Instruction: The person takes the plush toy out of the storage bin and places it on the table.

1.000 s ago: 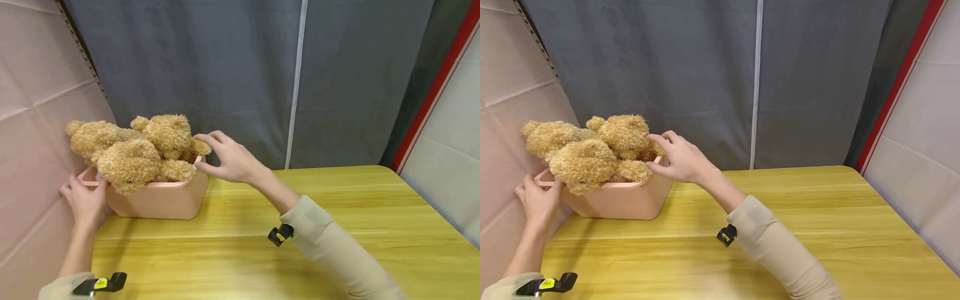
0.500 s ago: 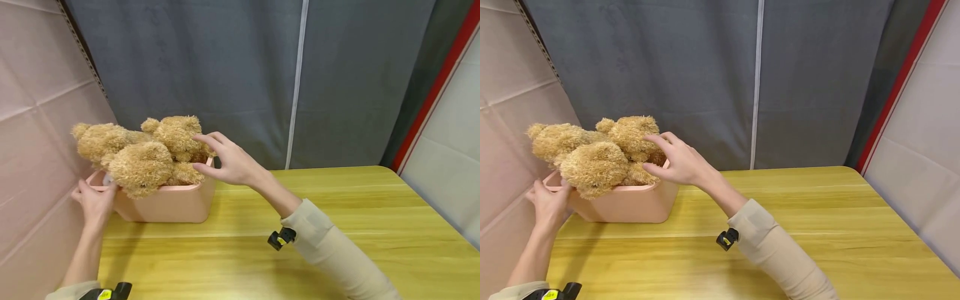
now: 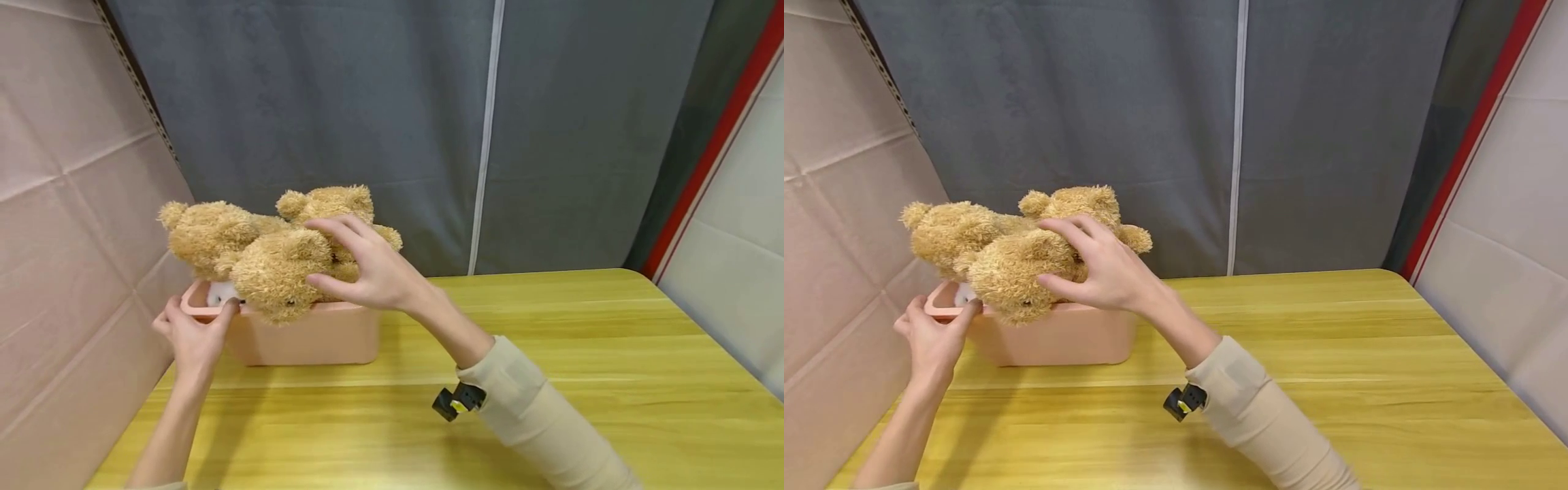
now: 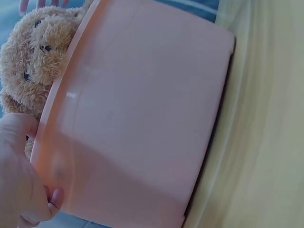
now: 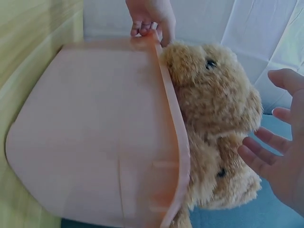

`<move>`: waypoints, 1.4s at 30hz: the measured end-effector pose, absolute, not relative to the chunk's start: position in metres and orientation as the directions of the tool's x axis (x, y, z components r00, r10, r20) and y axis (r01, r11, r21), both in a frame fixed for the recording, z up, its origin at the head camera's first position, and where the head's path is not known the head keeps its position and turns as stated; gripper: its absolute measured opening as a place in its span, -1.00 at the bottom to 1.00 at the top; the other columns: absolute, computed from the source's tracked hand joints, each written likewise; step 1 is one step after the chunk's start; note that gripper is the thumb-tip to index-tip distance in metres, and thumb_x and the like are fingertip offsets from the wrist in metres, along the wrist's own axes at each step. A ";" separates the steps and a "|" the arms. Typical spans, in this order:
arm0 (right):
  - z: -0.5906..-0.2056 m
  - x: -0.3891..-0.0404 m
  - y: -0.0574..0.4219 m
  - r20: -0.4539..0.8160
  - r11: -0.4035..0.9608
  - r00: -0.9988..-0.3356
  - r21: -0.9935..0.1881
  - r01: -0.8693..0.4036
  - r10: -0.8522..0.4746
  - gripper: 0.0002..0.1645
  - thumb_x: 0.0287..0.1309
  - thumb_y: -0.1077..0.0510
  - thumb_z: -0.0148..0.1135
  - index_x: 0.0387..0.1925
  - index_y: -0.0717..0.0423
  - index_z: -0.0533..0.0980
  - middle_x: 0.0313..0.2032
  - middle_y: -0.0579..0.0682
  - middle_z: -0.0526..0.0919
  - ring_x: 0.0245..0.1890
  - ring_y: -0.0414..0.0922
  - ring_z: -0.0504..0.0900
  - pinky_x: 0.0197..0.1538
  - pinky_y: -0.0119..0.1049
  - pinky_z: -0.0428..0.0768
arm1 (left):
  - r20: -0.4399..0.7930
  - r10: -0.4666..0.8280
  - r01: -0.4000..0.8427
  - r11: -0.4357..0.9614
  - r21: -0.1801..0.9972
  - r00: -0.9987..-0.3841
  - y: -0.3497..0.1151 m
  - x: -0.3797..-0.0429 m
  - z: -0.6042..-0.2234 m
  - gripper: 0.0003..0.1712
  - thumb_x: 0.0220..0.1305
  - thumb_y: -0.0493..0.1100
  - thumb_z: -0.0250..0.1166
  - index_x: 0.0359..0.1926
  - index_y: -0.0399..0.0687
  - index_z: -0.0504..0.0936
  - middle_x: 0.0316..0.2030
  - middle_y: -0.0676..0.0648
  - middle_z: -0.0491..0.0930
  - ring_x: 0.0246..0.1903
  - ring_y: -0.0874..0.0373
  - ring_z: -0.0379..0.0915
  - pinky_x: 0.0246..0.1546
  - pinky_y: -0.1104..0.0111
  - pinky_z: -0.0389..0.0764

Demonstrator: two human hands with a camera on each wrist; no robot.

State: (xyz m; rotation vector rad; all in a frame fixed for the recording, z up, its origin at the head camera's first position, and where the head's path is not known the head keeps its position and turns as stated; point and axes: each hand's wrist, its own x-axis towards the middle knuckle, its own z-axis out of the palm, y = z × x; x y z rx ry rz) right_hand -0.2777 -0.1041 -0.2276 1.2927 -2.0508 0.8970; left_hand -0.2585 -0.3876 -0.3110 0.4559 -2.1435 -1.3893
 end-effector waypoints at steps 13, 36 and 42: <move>-0.240 -0.279 -0.149 0.705 0.483 -0.465 -0.196 -0.853 -0.535 -0.11 -0.06 -0.28 0.25 0.30 -0.17 0.19 0.06 -0.08 0.33 -0.03 -0.25 0.33 -0.13 -0.36 0.42 | 0.321 -0.492 0.105 0.417 0.903 -0.810 -0.395 -0.259 -0.318 0.11 -0.04 0.16 0.37 0.37 -0.04 -0.11 0.22 -0.19 -0.13 0.12 -0.09 0.03 0.11 0.08 0.20; -0.251 -0.281 -0.175 0.645 0.585 -0.615 -0.305 -0.751 -0.454 0.08 -0.32 -0.15 0.46 0.29 -0.39 0.12 -0.12 -0.03 0.36 -0.18 -0.11 0.37 -0.23 -0.22 0.46 | 0.342 -0.478 0.158 0.385 0.910 -0.809 -0.395 -0.260 -0.322 0.23 -0.12 0.24 0.40 0.39 -0.02 -0.17 0.25 -0.19 -0.13 0.14 -0.06 0.02 0.12 0.11 0.19; -0.252 -0.282 -0.176 0.707 0.501 -0.566 -0.338 -0.797 -0.423 0.07 -0.39 -0.07 0.51 0.26 -0.36 0.19 -0.09 -0.06 0.39 -0.10 -0.14 0.36 -0.12 -0.16 0.44 | 0.290 -0.468 0.131 0.343 0.930 -0.835 -0.401 -0.258 -0.319 0.28 -0.15 0.27 0.40 0.40 0.01 -0.21 0.24 -0.18 -0.14 0.11 -0.02 0.06 0.08 0.17 0.24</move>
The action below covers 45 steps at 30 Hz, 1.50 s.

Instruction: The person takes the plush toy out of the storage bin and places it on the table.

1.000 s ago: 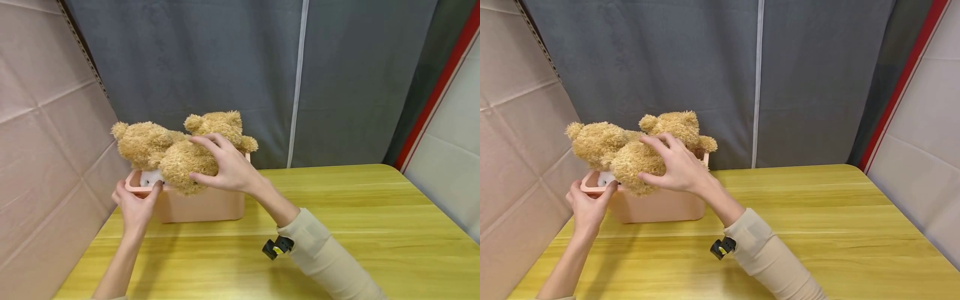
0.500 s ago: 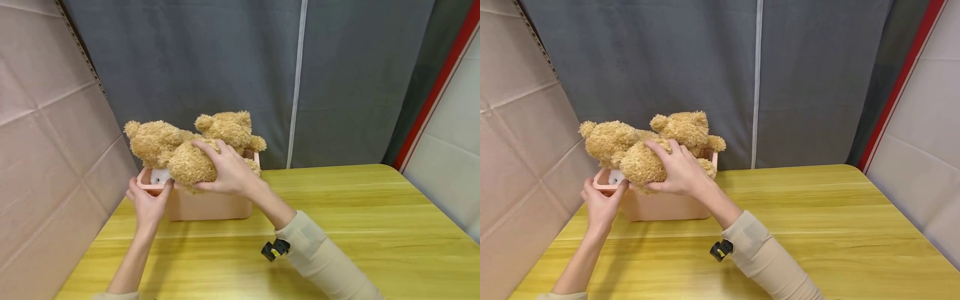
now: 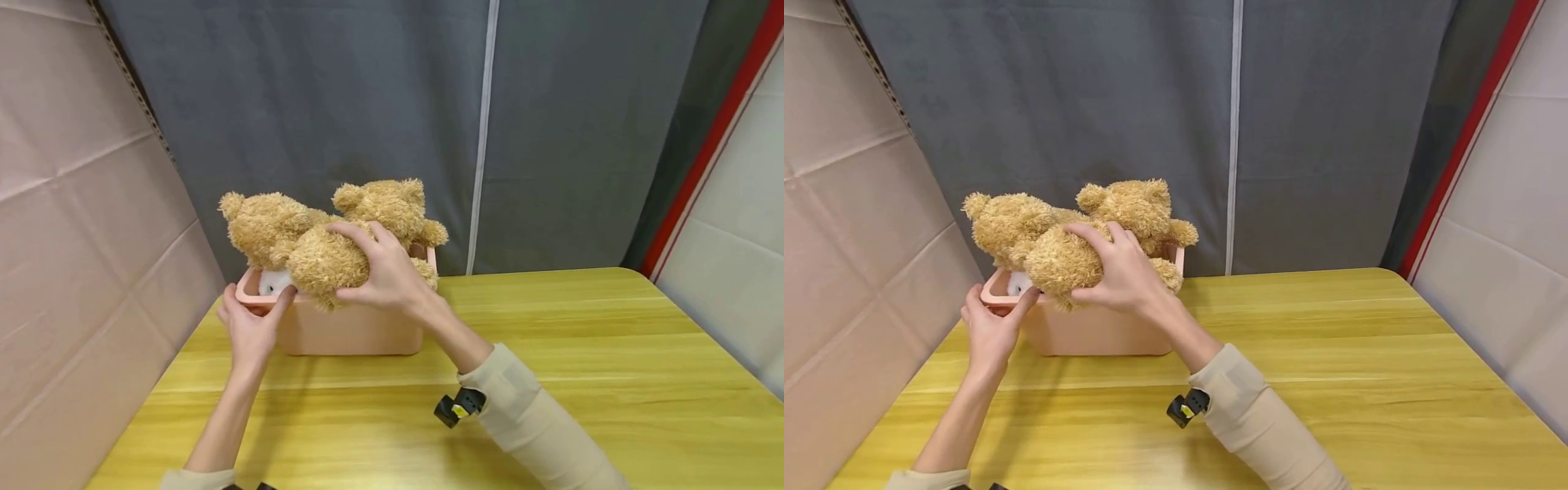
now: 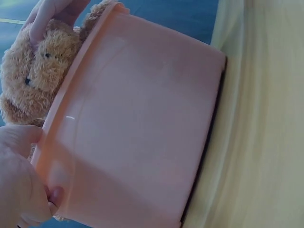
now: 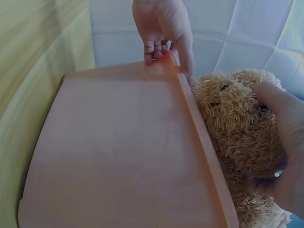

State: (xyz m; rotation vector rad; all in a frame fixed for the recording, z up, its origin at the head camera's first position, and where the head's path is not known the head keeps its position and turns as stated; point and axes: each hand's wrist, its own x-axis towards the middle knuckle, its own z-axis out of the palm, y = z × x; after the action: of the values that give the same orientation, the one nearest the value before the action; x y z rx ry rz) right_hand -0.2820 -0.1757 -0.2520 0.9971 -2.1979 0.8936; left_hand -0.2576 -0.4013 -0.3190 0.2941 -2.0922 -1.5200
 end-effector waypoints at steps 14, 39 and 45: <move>-0.232 -0.272 -0.151 0.823 0.368 -0.455 -0.328 -0.870 -0.341 0.06 -0.42 0.08 0.52 0.25 -0.23 0.25 0.03 -0.14 0.38 -0.04 -0.23 0.35 -0.03 -0.25 0.44 | 0.196 -0.466 0.060 0.290 0.955 -0.863 -0.409 -0.254 -0.310 0.33 -0.25 0.28 0.45 0.39 -0.03 -0.17 0.32 -0.09 -0.20 0.25 0.01 -0.09 0.19 0.16 0.14; -0.137 -0.209 -0.096 0.995 0.136 -0.019 -0.006 -0.991 -0.098 -0.19 -0.41 0.27 0.32 -0.01 0.52 0.27 0.00 0.32 0.42 0.05 -0.04 0.40 0.08 -0.08 0.40 | 0.204 -0.446 0.076 0.288 0.955 -0.871 -0.409 -0.256 -0.315 0.19 -0.16 0.27 0.41 0.35 -0.02 -0.09 0.29 -0.10 -0.07 0.15 0.08 0.04 0.05 0.20 0.28; -0.127 -0.209 -0.076 0.999 0.125 -0.052 -0.049 -0.991 -0.016 -0.21 -0.40 0.22 0.22 -0.01 0.54 0.26 0.02 0.13 0.43 0.05 0.02 0.37 0.08 -0.08 0.38 | 0.210 -0.437 0.104 0.254 0.962 -0.875 -0.406 -0.257 -0.314 0.16 -0.16 0.22 0.43 0.33 -0.03 -0.06 0.28 -0.07 -0.06 0.15 0.13 0.04 0.06 0.22 0.28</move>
State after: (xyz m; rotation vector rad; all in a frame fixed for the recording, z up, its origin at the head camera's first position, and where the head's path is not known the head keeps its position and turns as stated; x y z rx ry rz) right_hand -0.2091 -0.0764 -0.1268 1.1057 -1.3167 1.1438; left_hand -0.2573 -0.4061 -0.3135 0.3030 -2.0944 -1.6566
